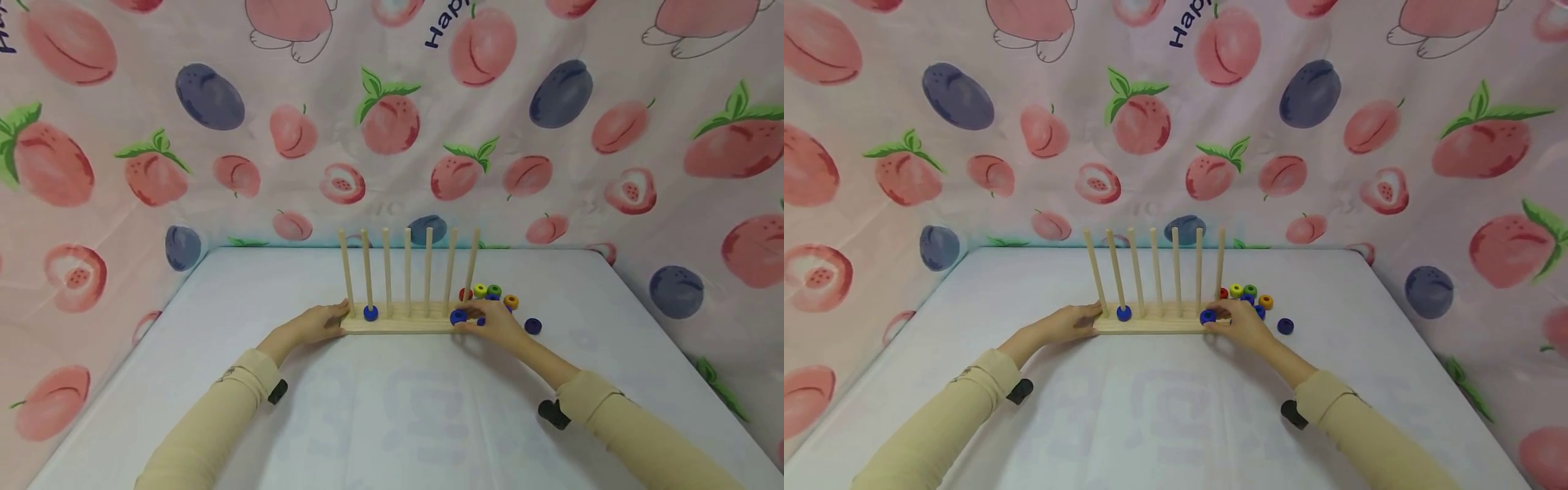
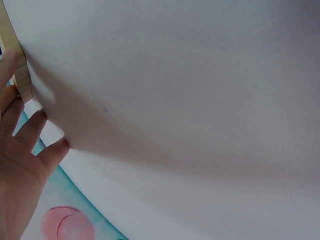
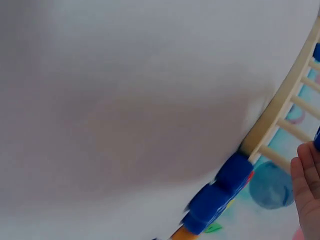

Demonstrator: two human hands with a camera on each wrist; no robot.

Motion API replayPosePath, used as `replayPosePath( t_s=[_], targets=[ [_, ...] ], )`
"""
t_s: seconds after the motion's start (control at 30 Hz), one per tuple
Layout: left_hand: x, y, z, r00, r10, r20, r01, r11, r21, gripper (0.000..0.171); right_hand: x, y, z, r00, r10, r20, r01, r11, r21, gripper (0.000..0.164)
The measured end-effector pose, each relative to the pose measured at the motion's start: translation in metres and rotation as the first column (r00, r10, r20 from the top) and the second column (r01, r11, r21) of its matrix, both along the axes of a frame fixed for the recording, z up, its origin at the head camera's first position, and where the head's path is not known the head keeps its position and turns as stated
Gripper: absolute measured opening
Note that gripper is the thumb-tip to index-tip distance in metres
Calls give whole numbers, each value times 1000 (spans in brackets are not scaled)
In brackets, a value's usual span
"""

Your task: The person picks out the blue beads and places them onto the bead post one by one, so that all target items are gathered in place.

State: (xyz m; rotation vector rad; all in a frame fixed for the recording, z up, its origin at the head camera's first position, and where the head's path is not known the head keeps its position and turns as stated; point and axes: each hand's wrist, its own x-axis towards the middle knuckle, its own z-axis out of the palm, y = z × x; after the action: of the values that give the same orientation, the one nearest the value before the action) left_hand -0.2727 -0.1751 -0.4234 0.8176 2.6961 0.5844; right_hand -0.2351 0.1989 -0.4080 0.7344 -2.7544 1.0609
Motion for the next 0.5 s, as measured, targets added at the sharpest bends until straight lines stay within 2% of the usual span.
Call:
replayPosePath(
  t_s=[0.23,0.5],
  targets=[
    [1,2,4,1000,0,-13,0,1000,-6,59,-1,-18,2,999,18,-26,-20,998,-58,37],
    [0,2,0,1000,-13,-16,13,1000,2,58,0,-35,8,999,49,-21,-52,992,-118,34]
  ],
)
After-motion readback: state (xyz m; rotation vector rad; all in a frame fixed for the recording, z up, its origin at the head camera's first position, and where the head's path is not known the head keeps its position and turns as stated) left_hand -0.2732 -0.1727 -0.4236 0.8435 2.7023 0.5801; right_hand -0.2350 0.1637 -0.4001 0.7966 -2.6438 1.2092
